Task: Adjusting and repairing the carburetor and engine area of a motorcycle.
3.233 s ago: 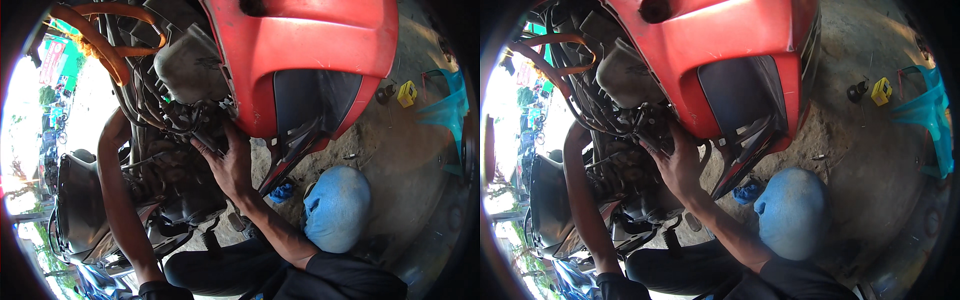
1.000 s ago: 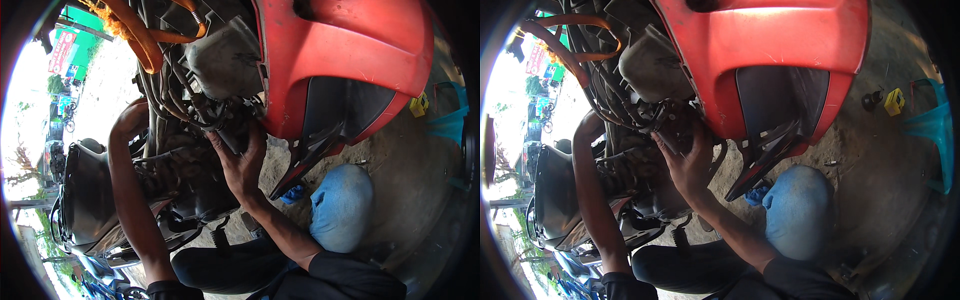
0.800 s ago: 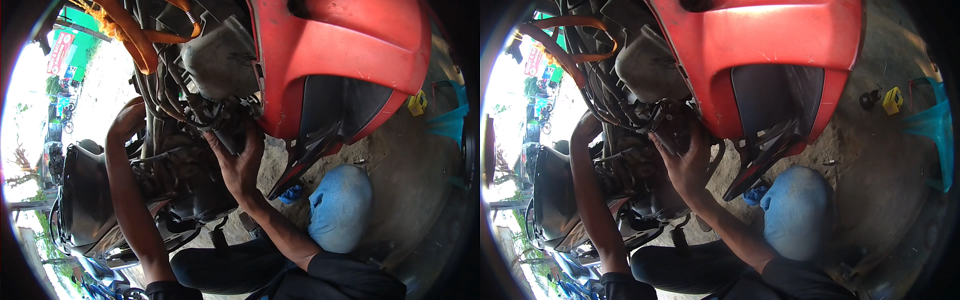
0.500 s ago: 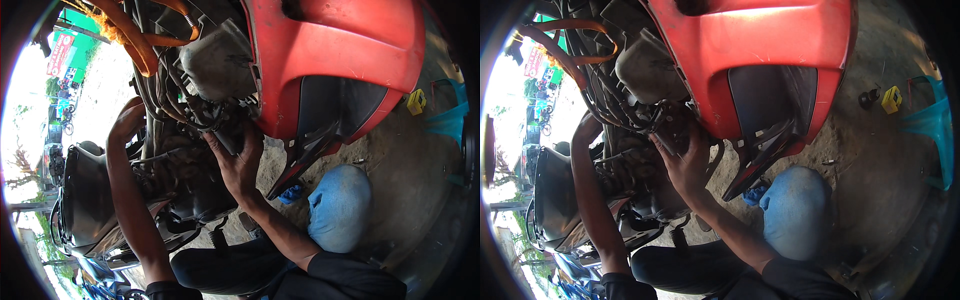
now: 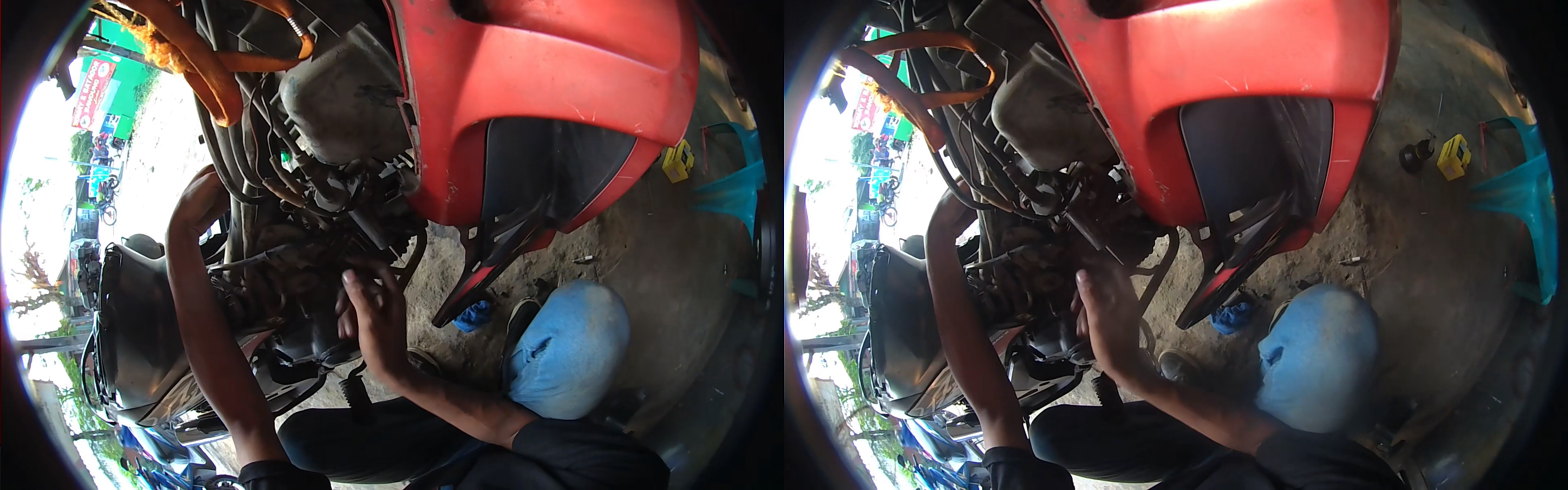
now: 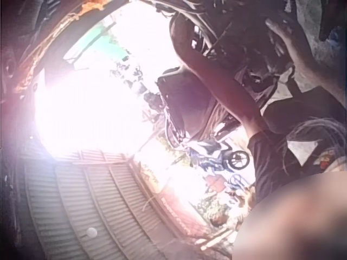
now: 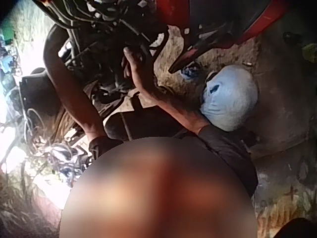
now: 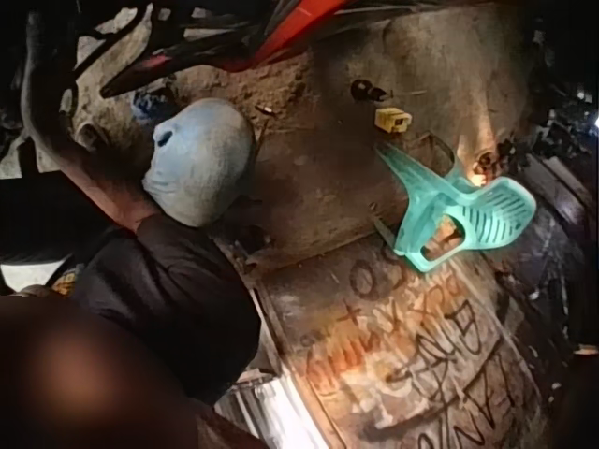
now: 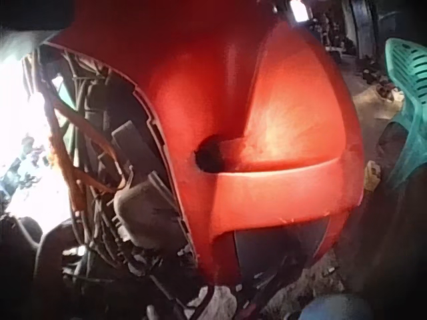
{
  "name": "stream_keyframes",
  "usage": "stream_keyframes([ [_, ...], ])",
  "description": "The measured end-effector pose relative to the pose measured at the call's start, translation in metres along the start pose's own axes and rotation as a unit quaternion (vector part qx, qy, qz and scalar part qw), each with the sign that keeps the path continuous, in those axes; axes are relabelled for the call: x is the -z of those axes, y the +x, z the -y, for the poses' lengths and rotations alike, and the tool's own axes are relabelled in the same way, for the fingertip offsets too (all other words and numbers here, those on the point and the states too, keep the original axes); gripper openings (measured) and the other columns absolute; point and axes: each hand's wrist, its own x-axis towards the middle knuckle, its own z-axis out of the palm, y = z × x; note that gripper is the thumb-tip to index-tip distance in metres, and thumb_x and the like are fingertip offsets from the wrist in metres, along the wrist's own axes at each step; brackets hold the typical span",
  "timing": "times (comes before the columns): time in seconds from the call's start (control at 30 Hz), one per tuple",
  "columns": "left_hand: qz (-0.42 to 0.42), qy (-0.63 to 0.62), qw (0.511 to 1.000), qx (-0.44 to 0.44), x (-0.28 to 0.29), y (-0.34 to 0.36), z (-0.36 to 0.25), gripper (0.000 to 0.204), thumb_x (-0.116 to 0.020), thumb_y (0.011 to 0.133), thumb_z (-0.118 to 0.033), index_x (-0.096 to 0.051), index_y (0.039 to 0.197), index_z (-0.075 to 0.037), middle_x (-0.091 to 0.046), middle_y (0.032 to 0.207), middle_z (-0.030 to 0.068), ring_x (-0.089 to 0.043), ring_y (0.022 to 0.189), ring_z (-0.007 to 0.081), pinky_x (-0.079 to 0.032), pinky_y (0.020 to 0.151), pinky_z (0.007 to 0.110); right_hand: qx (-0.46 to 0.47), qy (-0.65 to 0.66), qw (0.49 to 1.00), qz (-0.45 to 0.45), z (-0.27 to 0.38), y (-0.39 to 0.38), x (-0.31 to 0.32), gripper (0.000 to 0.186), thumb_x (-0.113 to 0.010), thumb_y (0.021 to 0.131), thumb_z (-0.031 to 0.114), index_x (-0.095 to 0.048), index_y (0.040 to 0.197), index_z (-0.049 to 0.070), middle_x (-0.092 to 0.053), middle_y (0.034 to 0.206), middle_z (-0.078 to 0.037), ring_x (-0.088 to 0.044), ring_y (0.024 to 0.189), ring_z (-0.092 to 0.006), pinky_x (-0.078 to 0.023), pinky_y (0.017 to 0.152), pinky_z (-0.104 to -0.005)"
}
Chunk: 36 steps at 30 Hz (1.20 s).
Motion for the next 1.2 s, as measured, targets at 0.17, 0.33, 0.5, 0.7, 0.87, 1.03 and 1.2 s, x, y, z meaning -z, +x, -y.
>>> stream_keyframes([
  [0.17, 0.028, -0.01, 0.999, 0.022, 0.002, 0.003, 0.004, 0.029, -0.055, 0.096, -0.016, -0.059, 0.118, 0.001, -0.067, 0.103, 0.0105, -0.066, 0.089, 0.0168, -0.056, 0.077, 0.031, -0.075, 0.083, 0.984, 0.141, 0.007, 0.027, 0.016, 0.037, -0.049, 0.1, 0.038, -0.052, 0.115, 0.005, -0.06, 0.069, -0.011, -0.042, 0.032, -0.0111, -0.041, 0.033, -0.0248],
  [0.33, 0.049, -0.021, 0.999, 0.009, 0.009, 0.004, 0.009, 0.035, -0.061, 0.095, -0.023, -0.057, 0.12, 0.002, -0.067, 0.105, 0.0107, -0.065, 0.092, 0.0167, -0.054, 0.082, 0.032, -0.221, 0.327, 0.879, 0.267, -0.006, 0.049, 0.027, 0.039, -0.051, 0.098, 0.041, -0.055, 0.104, 0.003, -0.061, 0.068, -0.011, -0.048, 0.035, -0.012, -0.042, 0.035, -0.0247],
  [0.5, 0.039, -0.026, 0.999, 0.009, 0.005, -0.004, 0.002, 0.03, -0.058, 0.094, -0.017, -0.058, 0.118, 0.002, -0.066, 0.105, 0.0107, -0.065, 0.091, 0.017, -0.054, 0.082, 0.032, -0.208, 0.29, 0.893, 0.273, -0.015, 0.056, 0.018, 0.034, -0.05, 0.099, 0.041, -0.051, 0.119, 0.013, -0.062, 0.077, -0.013, -0.051, 0.037, -0.0107, -0.043, 0.035, -0.0238],
  [0.7, 0.005, -0.03, 0.999, 0.032, -0.009, -0.012, -0.009, 0.028, -0.057, 0.093, -0.015, -0.059, 0.116, 0.001, -0.067, 0.103, 0.0096, -0.065, 0.089, 0.0164, -0.054, 0.082, 0.032, -0.181, 0.438, 0.813, 0.339, -0.032, 0.062, 0.025, 0.039, -0.039, 0.104, 0.029, -0.05, 0.133, 0.005, -0.055, 0.069, -0.007, -0.049, 0.037, -0.005, -0.042, 0.034, -0.0196],
  [0.87, -0.022, 0.05, 0.998, 0.043, 0.001, -0.013, -0.006, 0.027, -0.059, 0.091, -0.018, -0.061, 0.112, -0.002, -0.068, 0.1, 0.0057, -0.065, 0.087, 0.015, -0.053, 0.08, 0.031, -0.265, 0.507, 0.736, 0.362, -0.052, 0.084, 0.029, 0.039, -0.037, 0.104, 0.024, -0.047, 0.134, 0.0, -0.05, 0.059, -0.003, -0.047, 0.032, -0.0066, -0.039, 0.027, -0.0199],
  [1.03, -0.014, 0.046, 0.997, 0.056, -0.023, -0.017, -0.026, 0.026, -0.062, 0.089, -0.02, -0.062, 0.11, -0.003, -0.068, 0.095, 0.0043, -0.065, 0.084, 0.0137, -0.052, 0.074, 0.028, -0.298, 0.556, 0.68, 0.374, -0.034, 0.085, 0.032, 0.046, -0.031, 0.105, 0.026, -0.046, 0.127, -0.012, -0.047, 0.048, -0.003, -0.046, 0.027, -0.0102, -0.04, 0.023, -0.023],
  [1.2, -0.067, 0.012, 0.996, 0.061, -0.002, -0.017, -0.009, 0.034, -0.068, 0.088, -0.02, -0.058, 0.115, -0.002, -0.066, 0.095, 0.0053, -0.064, 0.081, 0.0147, -0.053, 0.074, 0.029, -0.374, 0.299, 0.873, 0.097, 0.055, 0.05, -0.026, 0.047, -0.031, 0.105, 0.025, -0.045, 0.125, -0.015, -0.046, 0.046, -0.002, -0.046, 0.027, -0.0101, -0.041, 0.024, -0.0226],
])
